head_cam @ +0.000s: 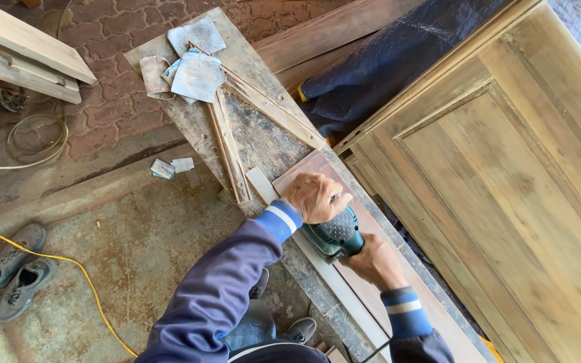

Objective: Sand a long piece of wood using an electric orbital sander and manual sandpaper.

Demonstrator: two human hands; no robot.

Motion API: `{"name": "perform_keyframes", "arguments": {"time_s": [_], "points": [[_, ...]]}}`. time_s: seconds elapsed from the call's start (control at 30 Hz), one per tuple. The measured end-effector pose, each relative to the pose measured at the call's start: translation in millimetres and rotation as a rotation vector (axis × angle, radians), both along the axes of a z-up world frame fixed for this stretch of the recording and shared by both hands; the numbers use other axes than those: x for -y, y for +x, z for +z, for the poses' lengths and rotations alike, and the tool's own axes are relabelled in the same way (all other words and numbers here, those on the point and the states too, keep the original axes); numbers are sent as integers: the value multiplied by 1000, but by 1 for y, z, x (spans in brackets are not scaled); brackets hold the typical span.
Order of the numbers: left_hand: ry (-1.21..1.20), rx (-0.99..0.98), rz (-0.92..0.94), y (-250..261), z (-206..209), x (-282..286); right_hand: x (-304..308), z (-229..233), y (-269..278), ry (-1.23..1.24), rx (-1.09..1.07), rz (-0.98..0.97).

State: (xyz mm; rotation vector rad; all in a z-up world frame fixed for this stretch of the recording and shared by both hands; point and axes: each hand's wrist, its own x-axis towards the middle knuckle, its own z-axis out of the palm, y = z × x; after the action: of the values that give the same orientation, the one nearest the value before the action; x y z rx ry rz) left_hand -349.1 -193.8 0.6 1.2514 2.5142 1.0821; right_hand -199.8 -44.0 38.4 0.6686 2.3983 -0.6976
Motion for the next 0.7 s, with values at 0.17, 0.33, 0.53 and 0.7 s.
{"name": "perform_keyframes", "arguments": {"time_s": [0.17, 0.33, 0.53, 0.7], "points": [[-23, -22, 26, -36, 3, 17, 10, -13, -35, -2, -3, 40], [-71, -5, 43, -58, 5, 37, 28, -5, -64, 5, 26, 61], [22, -82, 80, -65, 10, 38, 33, 13, -74, 51, -54, 106], [50, -92, 82, -50, 12, 20, 17, 18, -59, 42, -89, 89]]}}
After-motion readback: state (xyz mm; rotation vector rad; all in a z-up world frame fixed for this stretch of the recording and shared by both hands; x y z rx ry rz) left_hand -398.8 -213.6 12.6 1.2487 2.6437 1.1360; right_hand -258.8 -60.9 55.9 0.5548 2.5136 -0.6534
